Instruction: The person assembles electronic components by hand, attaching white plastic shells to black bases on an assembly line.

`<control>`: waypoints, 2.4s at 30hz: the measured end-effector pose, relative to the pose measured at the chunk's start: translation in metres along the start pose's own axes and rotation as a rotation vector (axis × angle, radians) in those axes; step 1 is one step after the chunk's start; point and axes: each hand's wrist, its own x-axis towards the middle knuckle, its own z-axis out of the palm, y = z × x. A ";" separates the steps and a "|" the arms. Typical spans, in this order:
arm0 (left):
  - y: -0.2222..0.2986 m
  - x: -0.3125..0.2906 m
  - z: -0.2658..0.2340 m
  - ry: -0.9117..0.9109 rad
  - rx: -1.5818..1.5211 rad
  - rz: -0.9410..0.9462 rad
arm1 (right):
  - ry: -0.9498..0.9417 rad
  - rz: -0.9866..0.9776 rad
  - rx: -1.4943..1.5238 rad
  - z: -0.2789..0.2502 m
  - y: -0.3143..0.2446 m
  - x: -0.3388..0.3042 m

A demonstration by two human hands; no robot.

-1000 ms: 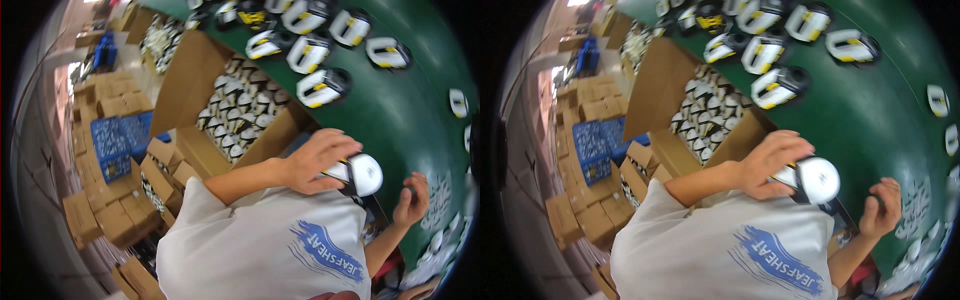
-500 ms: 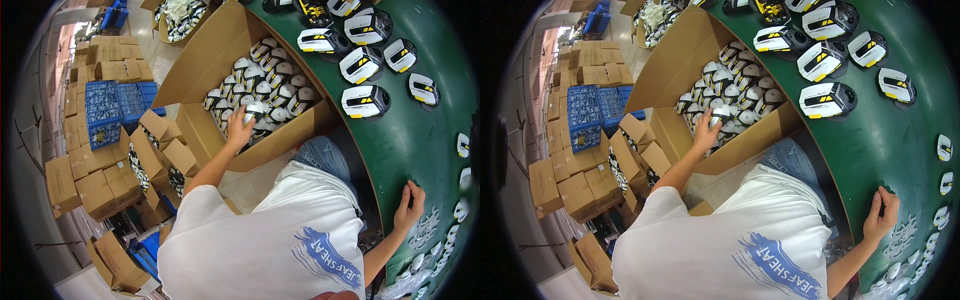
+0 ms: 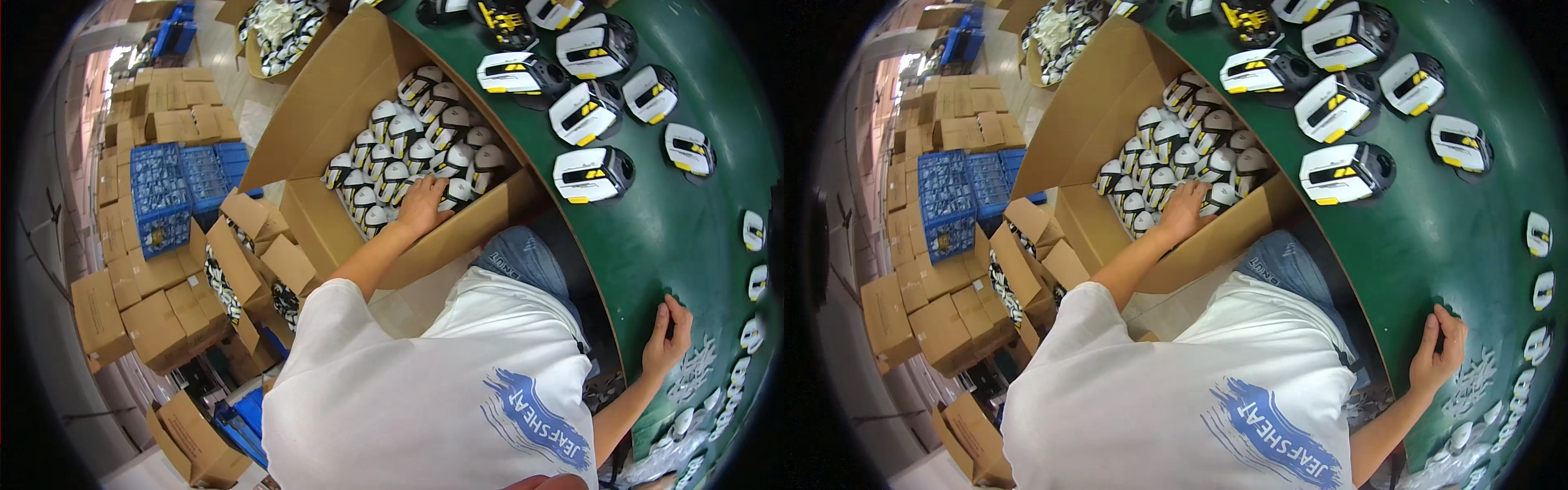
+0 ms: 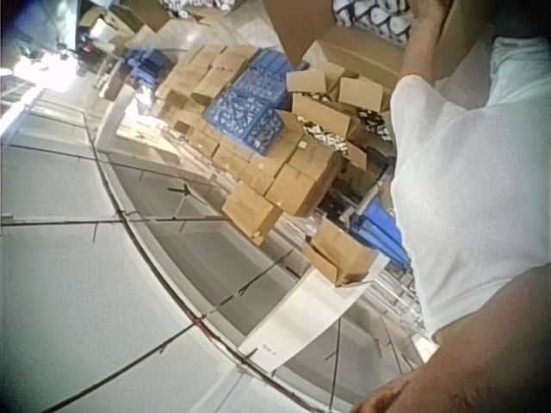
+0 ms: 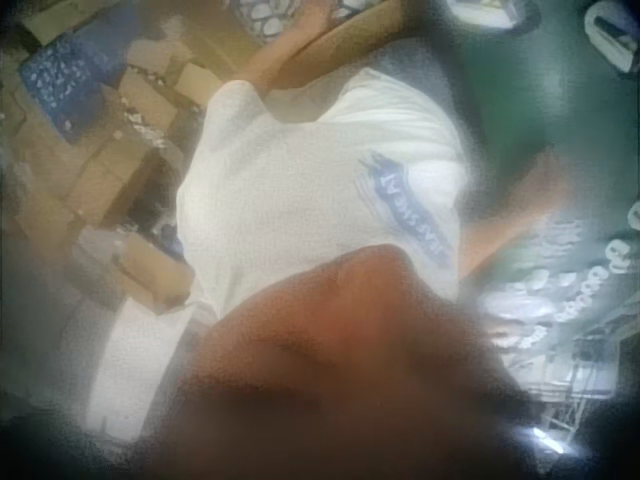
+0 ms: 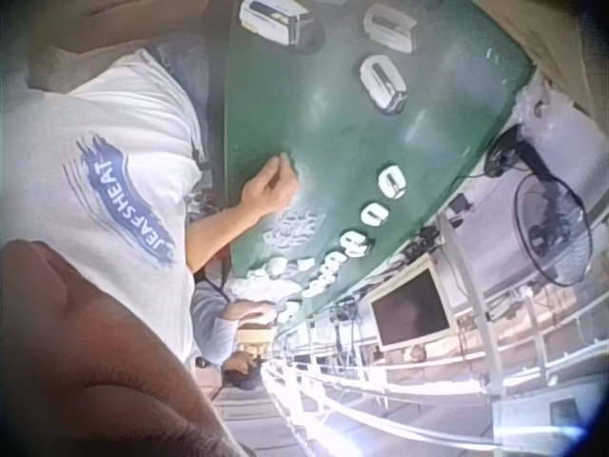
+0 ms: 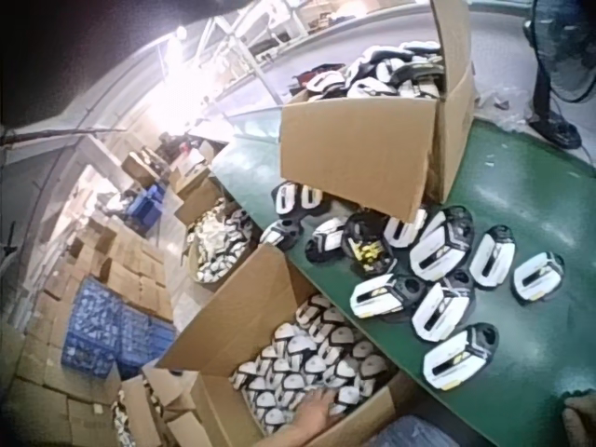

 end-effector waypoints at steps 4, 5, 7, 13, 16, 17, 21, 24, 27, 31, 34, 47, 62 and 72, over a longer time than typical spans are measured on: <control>0.012 0.036 0.005 0.071 -0.169 0.065 | 0.053 0.039 -0.052 -0.008 -0.016 -0.003; -0.004 0.036 0.016 0.091 -0.207 0.066 | 0.049 0.143 -0.033 -0.003 -0.016 -0.007; -0.014 0.029 0.018 0.168 -0.147 0.137 | 0.041 0.066 -0.034 0.005 -0.031 0.006; 0.049 0.017 -0.062 0.513 -0.503 -0.085 | 0.148 -0.103 0.066 -0.004 -0.030 0.010; 0.128 0.050 -0.127 0.722 -0.476 0.305 | 0.139 -0.126 0.102 -0.013 -0.025 0.003; 0.167 0.063 -0.149 0.736 -0.481 0.500 | 0.161 -0.125 0.106 -0.015 -0.022 0.004; 0.346 0.116 -0.197 0.411 -0.487 0.967 | 0.192 -0.098 0.195 -0.018 -0.017 -0.003; 0.471 0.153 -0.185 0.063 -0.509 1.017 | 0.163 -0.204 0.213 -0.030 -0.013 -0.018; 0.561 0.209 -0.133 0.096 -0.181 1.151 | 0.222 -0.078 0.171 -0.045 -0.008 -0.059; 0.620 0.272 -0.081 0.123 0.008 1.062 | 0.345 0.069 0.214 -0.049 0.004 -0.111; 0.628 0.277 -0.079 0.148 0.000 0.985 | 0.380 0.103 0.237 -0.054 0.006 -0.117; 0.254 0.147 -0.232 0.466 -0.311 0.436 | 0.183 0.355 0.400 -0.064 0.019 -0.121; -0.036 0.005 -0.017 0.277 -0.242 -0.203 | -0.036 -0.085 0.039 -0.016 -0.020 -0.016; -0.054 0.049 0.002 0.496 0.025 -0.070 | 0.053 -0.072 0.071 -0.014 -0.033 -0.016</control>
